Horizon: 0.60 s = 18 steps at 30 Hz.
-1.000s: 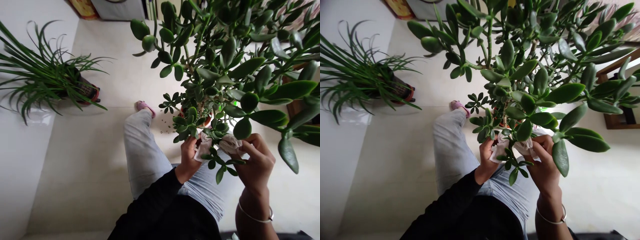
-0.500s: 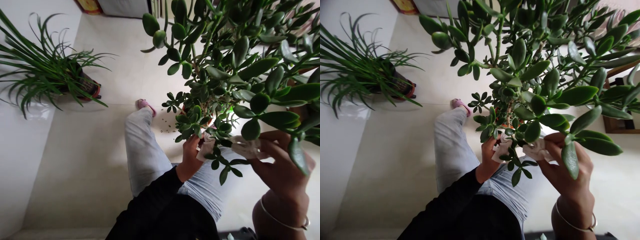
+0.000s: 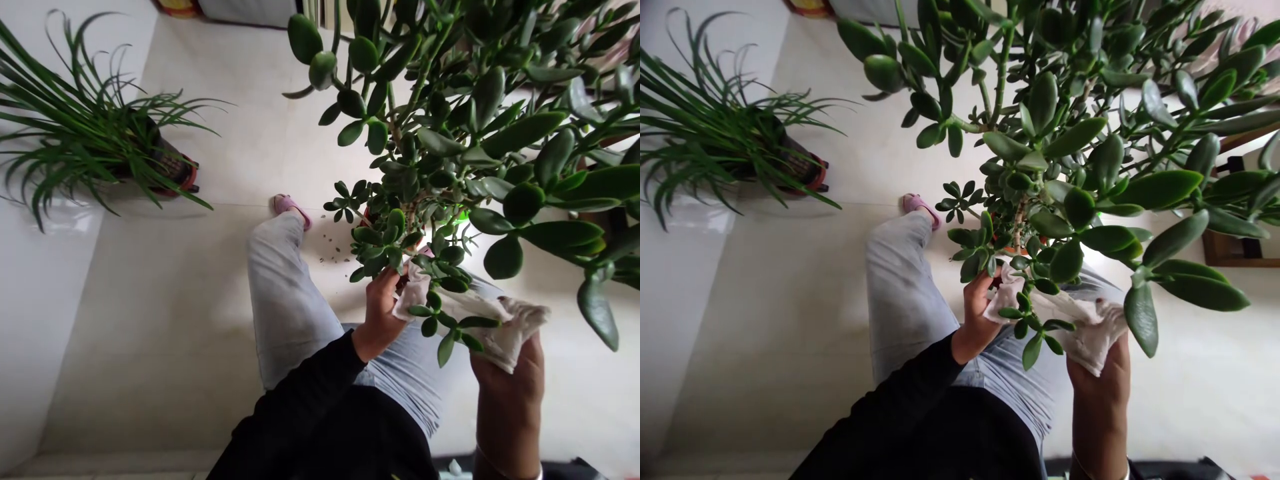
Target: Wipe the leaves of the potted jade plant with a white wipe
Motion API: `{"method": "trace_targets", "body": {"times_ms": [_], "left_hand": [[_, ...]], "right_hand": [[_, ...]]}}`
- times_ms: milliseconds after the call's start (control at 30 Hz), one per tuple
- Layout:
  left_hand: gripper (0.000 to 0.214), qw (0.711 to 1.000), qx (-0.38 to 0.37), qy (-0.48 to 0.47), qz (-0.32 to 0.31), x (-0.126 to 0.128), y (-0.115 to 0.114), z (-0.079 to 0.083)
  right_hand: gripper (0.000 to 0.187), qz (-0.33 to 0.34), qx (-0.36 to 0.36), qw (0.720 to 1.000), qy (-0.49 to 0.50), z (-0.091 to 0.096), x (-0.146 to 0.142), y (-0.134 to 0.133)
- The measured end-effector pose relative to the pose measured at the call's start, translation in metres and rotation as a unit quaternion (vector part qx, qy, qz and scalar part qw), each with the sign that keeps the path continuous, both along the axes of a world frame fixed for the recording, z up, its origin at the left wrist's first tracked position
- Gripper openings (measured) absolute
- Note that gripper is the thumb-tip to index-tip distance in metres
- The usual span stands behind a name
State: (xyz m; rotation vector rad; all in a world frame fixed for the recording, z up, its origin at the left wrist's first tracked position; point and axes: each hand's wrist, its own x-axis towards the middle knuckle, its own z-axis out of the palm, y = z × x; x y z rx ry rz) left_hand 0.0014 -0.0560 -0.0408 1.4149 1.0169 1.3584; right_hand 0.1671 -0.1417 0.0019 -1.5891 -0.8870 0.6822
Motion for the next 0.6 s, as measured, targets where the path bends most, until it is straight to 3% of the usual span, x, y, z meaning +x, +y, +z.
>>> {"method": "trace_targets", "body": {"times_ms": [67,133,167,267,333,433,600], "left_hand": [[0.023,1.0,0.005,0.002,0.001,0.0,-0.001,-0.002],[0.02,1.0,0.004,0.001,0.001,0.001,-0.002,-0.003],[0.018,1.0,-0.001,-0.001,0.0,0.001,-0.002,-0.004],[0.014,1.0,-0.016,-0.01,-0.009,0.001,-0.003,-0.005],[0.012,1.0,-0.018,-0.019,-0.015,0.001,-0.004,-0.005],[0.011,0.999,-0.018,-0.023,-0.013,0.001,-0.004,-0.002],[0.014,0.999,-0.028,-0.022,-0.012,0.002,-0.003,0.002]], "right_hand": [[0.031,-0.05,0.026,0.996,0.07,0.01,-0.011,0.004],[0.01,-0.119,0.072,0.984,0.112,0.022,-0.023,0.014],[0.023,-0.145,0.097,0.98,0.091,0.027,-0.029,0.019],[0.051,-0.138,0.118,0.983,-0.041,0.033,-0.033,0.032],[0.053,-0.09,0.092,0.982,-0.138,0.032,-0.025,0.036],[0.049,0.045,0.041,0.961,-0.27,0.034,-0.008,0.039],[0.039,0.228,-0.018,0.846,-0.482,0.059,0.004,0.053]]}}
